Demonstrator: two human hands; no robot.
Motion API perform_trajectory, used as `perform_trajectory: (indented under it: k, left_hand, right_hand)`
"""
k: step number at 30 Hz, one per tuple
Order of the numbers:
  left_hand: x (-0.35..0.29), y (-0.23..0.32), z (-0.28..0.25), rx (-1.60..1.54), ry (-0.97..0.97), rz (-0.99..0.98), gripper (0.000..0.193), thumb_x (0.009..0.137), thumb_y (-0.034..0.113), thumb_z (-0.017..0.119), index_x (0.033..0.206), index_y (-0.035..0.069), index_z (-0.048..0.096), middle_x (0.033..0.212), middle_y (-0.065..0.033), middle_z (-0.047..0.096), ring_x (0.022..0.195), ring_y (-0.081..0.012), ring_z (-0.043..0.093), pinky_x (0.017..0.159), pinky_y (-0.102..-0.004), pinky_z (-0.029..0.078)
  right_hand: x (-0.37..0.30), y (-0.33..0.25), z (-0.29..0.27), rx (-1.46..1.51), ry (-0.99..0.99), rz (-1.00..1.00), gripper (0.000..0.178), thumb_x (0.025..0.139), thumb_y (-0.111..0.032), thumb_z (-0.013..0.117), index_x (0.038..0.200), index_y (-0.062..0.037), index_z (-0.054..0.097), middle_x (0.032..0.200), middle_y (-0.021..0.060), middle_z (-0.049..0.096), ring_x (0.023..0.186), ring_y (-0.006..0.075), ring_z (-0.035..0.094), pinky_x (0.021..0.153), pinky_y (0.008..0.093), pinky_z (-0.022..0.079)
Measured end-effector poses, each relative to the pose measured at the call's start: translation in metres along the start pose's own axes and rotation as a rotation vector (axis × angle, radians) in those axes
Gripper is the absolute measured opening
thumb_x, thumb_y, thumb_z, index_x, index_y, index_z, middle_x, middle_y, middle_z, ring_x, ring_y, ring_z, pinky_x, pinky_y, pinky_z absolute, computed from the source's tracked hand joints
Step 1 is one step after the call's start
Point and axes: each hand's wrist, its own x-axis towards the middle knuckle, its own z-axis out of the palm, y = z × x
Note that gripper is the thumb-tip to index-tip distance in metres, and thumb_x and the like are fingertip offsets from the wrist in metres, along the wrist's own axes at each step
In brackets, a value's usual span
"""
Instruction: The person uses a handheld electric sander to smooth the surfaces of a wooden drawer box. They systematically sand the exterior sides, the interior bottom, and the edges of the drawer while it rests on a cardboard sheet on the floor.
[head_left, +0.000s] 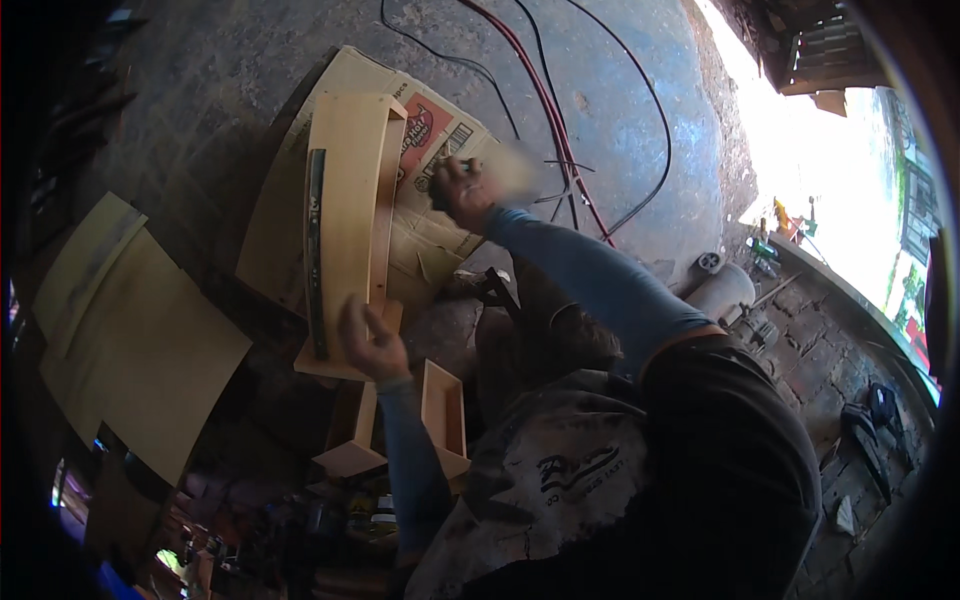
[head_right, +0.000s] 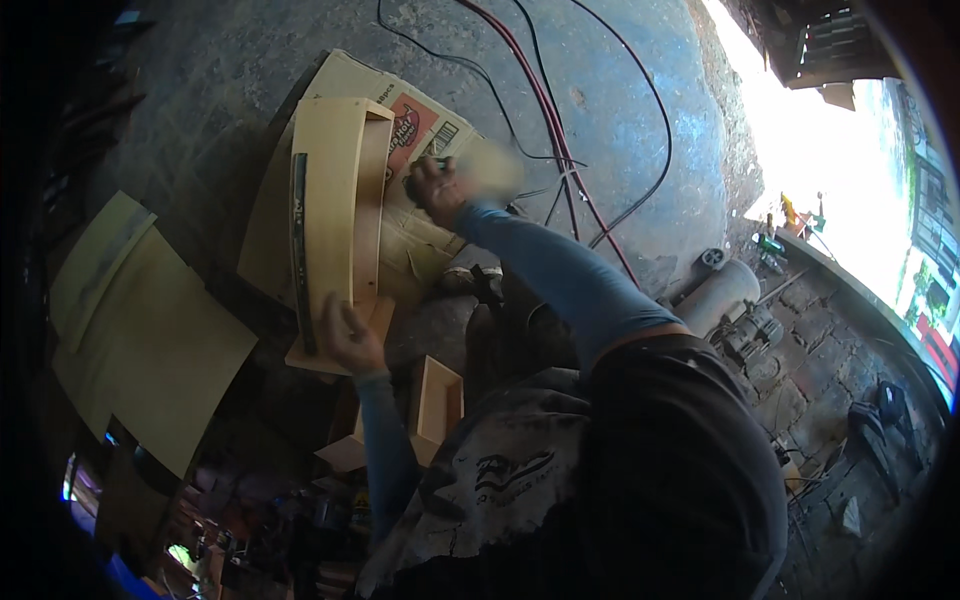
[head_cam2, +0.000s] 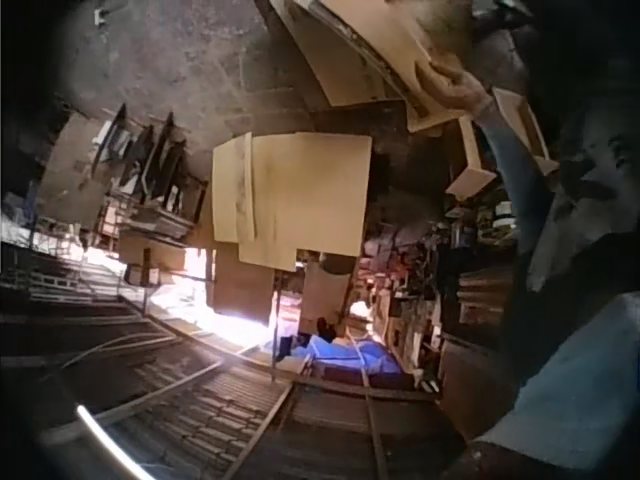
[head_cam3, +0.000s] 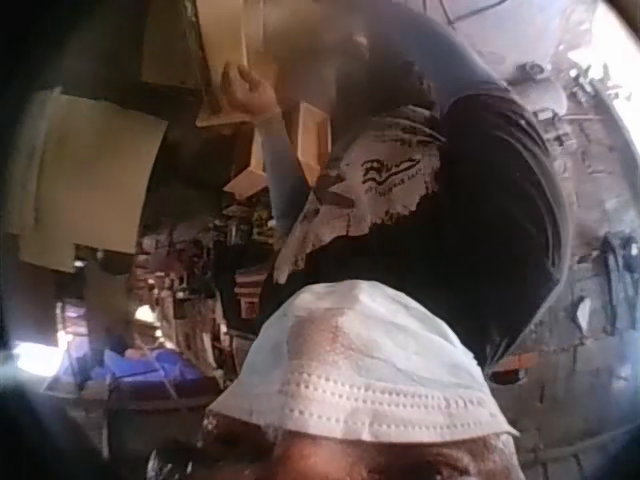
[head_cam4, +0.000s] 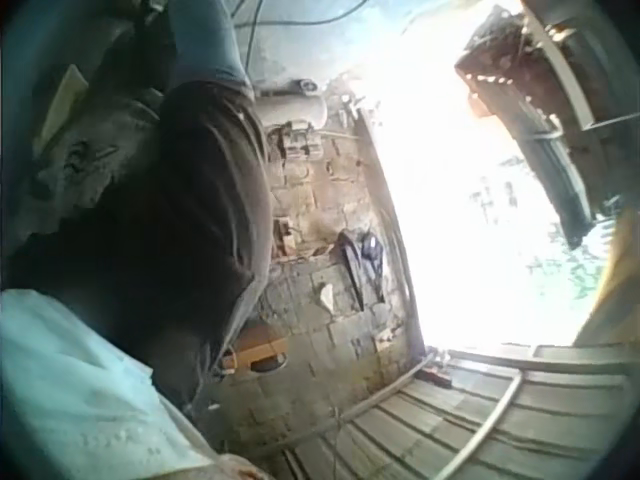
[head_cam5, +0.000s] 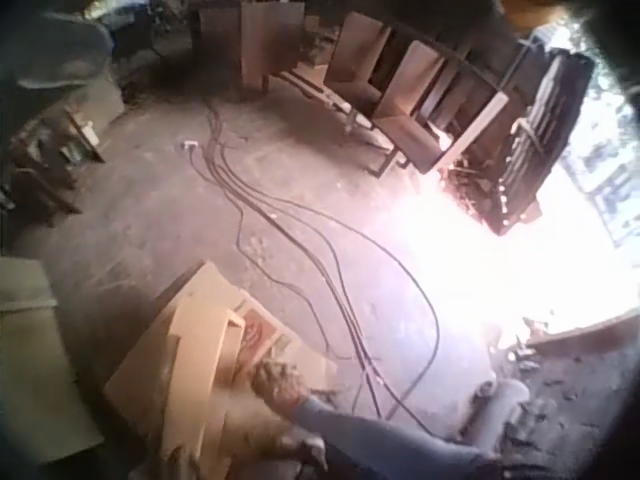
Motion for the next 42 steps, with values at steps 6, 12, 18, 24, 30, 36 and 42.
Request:
perform_trajectory:
  k: [6,12,18,24,30,36,42]
  left_hand:
    - [0.067,-0.105,0.013,0.485,-0.085,0.001,0.058,0.109,0.041,0.041,0.141,-0.006,0.051,0.132,-0.0303,0.06,0.122,-0.0491,0.057,0.103,-0.0546,0.047]
    - [0.06,-0.097,0.017,0.36,-0.125,-0.034,0.061,0.109,0.044,0.037,0.143,-0.005,0.049,0.134,-0.0293,0.06,0.121,-0.0478,0.058,0.101,-0.0538,0.049]
    - [0.065,-0.096,0.015,0.393,-0.179,-0.047,0.055,0.109,0.04,0.039,0.142,-0.003,0.051,0.136,-0.0269,0.06,0.122,-0.0455,0.059,0.101,-0.0535,0.049]
    - [0.06,-0.093,0.009,0.381,-0.082,-0.03,0.053,0.108,0.04,0.041,0.142,0.0,0.052,0.137,-0.0256,0.06,0.123,-0.0452,0.059,0.101,-0.0552,0.048]
    - [0.063,-0.094,0.02,0.35,-0.144,-0.099,0.058,0.107,0.045,0.043,0.143,0.001,0.052,0.139,-0.025,0.059,0.127,-0.0437,0.055,0.105,-0.0559,0.042]
    - [0.065,-0.098,0.012,0.421,-0.113,-0.032,0.055,0.108,0.041,0.043,0.142,0.0,0.051,0.132,-0.0272,0.062,0.118,-0.047,0.062,0.099,-0.0543,0.05]
    - [0.064,-0.095,0.012,0.373,-0.112,-0.07,0.056,0.106,0.042,0.044,0.14,-0.001,0.052,0.135,-0.0277,0.06,0.122,-0.0469,0.059,0.099,-0.0558,0.05]
  right_hand:
    - [0.022,-0.13,0.139,0.058,0.019,-0.114,0.044,0.098,-0.024,0.053,0.142,-0.0223,0.052,0.139,0.0167,0.044,0.121,0.0453,0.05,0.076,0.0637,0.053]
    - [0.085,-0.103,0.124,-0.201,0.095,-0.026,0.04,0.1,-0.027,0.048,0.138,-0.0254,0.061,0.134,0.0155,0.046,0.113,0.0408,0.051,0.073,0.0685,0.053]
    - [0.129,-0.098,0.096,-0.174,0.195,0.321,0.041,0.099,-0.022,0.049,0.134,-0.007,0.064,0.144,0.0249,0.047,0.106,0.0418,0.056,0.068,0.0717,0.052]
    - [0.002,-0.163,0.148,0.212,0.046,0.03,0.044,0.101,-0.022,0.047,0.137,-0.0038,0.063,0.151,0.0307,0.043,0.107,0.054,0.056,0.082,0.0847,0.043]
    - [0.105,-0.106,0.217,-0.214,0.379,0.096,0.054,0.099,-0.022,0.046,0.144,0.0068,0.052,0.137,0.0365,0.056,0.131,0.0615,0.045,0.087,0.0811,0.041]
    - [0.105,-0.124,0.095,-0.301,-0.037,0.008,0.053,0.1,-0.031,0.049,0.148,-0.0071,0.053,0.151,0.0163,0.051,0.14,0.0427,0.039,0.097,0.0813,0.034]
    - [0.026,-0.171,0.145,-0.394,-0.08,-0.431,0.046,0.101,-0.031,0.052,0.145,-0.0196,0.059,0.151,0.0114,0.054,0.146,0.0384,0.039,0.104,0.074,0.034]
